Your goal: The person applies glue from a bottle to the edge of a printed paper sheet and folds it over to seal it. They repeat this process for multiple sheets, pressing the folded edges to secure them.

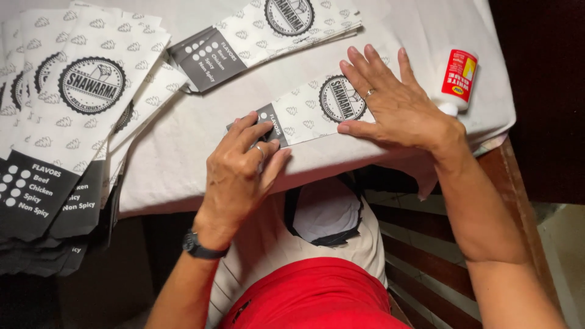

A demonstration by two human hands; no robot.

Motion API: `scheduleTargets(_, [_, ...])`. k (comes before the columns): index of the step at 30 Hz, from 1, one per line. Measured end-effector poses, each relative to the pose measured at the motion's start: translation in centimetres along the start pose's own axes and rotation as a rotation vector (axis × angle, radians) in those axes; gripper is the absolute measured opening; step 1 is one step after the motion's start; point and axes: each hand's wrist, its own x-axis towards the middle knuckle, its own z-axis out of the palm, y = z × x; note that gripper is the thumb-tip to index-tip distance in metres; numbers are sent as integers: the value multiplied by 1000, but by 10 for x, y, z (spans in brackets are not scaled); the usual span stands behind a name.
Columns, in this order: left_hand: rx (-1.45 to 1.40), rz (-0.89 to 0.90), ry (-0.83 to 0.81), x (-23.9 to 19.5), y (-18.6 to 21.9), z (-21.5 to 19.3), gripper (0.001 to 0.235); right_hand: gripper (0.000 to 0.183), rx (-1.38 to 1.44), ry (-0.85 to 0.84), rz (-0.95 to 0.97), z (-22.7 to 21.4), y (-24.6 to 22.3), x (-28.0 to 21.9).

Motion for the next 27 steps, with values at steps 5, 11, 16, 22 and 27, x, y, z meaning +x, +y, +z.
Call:
scheduleTargets(5, [157, -126, 199, 36, 16, 62, 19, 99, 63, 19, -19, 3, -1, -1])
scheduleTargets(11, [528, -452, -241, 24, 38, 90, 75, 104, 28, 67, 28, 3, -4, -6])
scheduleTargets(16, [541, -527, -190, -10, 24, 38, 78, 124, -39, 94, 120, 5, 5, -5])
scheduleTargets(22, [741, -660, -273, -13, 37, 23, 101, 150, -109, -119, 223, -21, 10, 2])
scheduleTargets(27, [579, -476, -308, -6, 41, 28, 143, 116, 61, 112, 203, -52, -21, 45])
